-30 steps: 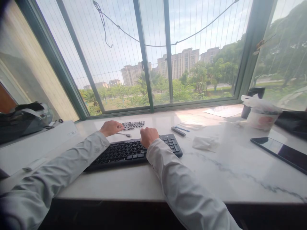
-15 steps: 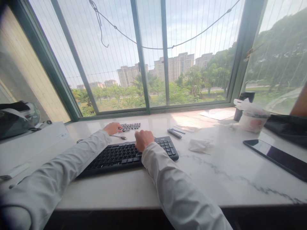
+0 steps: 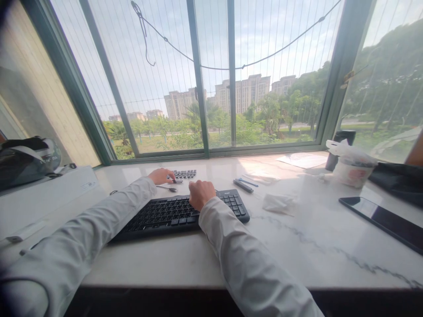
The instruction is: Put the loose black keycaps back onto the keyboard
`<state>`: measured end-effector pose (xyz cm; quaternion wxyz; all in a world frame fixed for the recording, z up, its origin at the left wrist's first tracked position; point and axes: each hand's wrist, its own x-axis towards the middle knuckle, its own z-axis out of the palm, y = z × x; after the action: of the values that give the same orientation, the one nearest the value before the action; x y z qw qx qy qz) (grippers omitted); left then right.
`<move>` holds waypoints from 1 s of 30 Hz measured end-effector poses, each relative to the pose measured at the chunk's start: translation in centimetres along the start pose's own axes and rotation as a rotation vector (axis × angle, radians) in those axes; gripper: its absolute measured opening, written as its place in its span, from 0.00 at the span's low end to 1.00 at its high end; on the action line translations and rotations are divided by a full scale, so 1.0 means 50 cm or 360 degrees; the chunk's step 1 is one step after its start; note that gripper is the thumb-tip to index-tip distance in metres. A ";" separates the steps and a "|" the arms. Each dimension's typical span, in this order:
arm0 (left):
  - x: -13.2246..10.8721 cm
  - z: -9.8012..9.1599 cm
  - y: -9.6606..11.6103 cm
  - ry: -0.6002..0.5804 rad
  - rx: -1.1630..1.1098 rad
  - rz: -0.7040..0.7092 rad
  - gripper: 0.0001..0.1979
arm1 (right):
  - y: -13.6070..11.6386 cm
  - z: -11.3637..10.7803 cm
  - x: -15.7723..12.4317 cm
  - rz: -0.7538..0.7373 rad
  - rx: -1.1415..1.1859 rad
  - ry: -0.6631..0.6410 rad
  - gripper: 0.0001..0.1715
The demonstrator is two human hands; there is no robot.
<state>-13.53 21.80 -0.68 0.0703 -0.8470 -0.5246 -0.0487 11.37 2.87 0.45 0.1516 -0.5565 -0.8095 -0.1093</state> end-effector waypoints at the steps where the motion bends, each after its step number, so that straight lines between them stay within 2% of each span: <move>1: -0.002 -0.001 0.003 -0.0002 -0.0015 0.0011 0.12 | 0.000 0.000 0.000 0.0002 -0.0002 0.0003 0.12; 5: -0.018 -0.014 0.017 0.0031 -0.0077 0.0048 0.14 | -0.001 -0.002 -0.001 0.0012 -0.0006 0.0004 0.13; 8: -0.047 -0.037 0.032 0.0085 -0.0121 0.0084 0.15 | -0.003 -0.006 -0.002 0.0012 -0.0012 0.0011 0.12; 11: -0.105 -0.070 0.052 0.0100 -0.0368 0.0319 0.17 | -0.008 -0.011 -0.005 -0.0006 -0.0016 0.0018 0.12; 15: -0.204 -0.108 0.079 -0.0224 -0.0789 0.0574 0.22 | -0.026 -0.013 -0.010 -0.0083 0.0047 0.0047 0.12; 18: -0.255 -0.121 0.092 -0.0363 -0.0958 0.0709 0.19 | -0.041 -0.009 -0.015 -0.0104 0.0206 0.0047 0.12; 22: -0.277 -0.124 0.101 -0.0542 -0.1040 0.0730 0.16 | -0.057 -0.003 -0.017 -0.0147 0.0488 0.0004 0.17; 26: -0.287 -0.121 0.107 -0.0674 -0.1108 0.0662 0.17 | -0.065 0.000 -0.017 -0.0375 0.0759 -0.0197 0.24; 30: -0.301 -0.111 0.114 -0.0764 -0.1190 0.0577 0.19 | -0.067 0.004 -0.017 -0.0477 0.0896 -0.0391 0.23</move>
<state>-15.14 5.06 2.06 -0.3548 -0.8795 -0.3163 -0.0240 8.50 1.00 -0.07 0.1827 -0.3769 -0.8929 0.1652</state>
